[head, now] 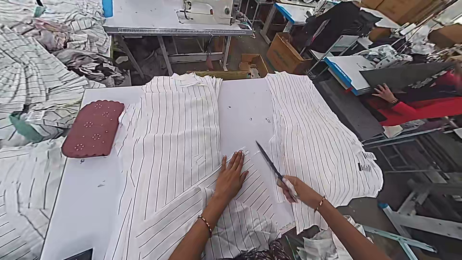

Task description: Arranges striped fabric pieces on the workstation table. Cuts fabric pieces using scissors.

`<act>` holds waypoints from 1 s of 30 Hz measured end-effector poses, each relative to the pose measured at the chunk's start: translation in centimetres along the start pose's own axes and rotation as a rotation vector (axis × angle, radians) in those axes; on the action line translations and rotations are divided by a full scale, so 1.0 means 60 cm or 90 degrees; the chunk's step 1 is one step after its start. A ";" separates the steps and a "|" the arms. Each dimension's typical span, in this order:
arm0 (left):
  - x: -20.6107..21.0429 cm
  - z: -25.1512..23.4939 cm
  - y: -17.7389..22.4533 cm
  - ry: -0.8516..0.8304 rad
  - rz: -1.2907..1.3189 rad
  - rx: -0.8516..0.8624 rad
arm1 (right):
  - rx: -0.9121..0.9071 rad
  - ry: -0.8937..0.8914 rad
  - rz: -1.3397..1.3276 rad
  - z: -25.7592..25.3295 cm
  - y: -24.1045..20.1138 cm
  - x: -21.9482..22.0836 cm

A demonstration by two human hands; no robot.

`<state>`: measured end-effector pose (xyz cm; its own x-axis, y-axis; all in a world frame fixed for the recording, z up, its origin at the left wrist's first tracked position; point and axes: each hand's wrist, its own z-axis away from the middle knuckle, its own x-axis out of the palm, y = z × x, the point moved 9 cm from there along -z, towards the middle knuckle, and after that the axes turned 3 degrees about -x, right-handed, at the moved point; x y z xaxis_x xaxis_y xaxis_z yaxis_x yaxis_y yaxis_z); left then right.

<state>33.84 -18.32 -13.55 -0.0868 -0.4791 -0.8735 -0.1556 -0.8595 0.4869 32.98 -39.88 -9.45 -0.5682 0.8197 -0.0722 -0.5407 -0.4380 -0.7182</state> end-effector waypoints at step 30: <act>-0.001 0.001 0.001 0.034 -0.005 0.009 | 0.055 -0.046 -0.074 -0.028 0.052 0.059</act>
<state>33.78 -18.30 -13.47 -0.0326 -0.4811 -0.8761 -0.1697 -0.8611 0.4792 30.33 -37.72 -13.14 -0.5397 0.8397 0.0598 -0.6551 -0.3743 -0.6563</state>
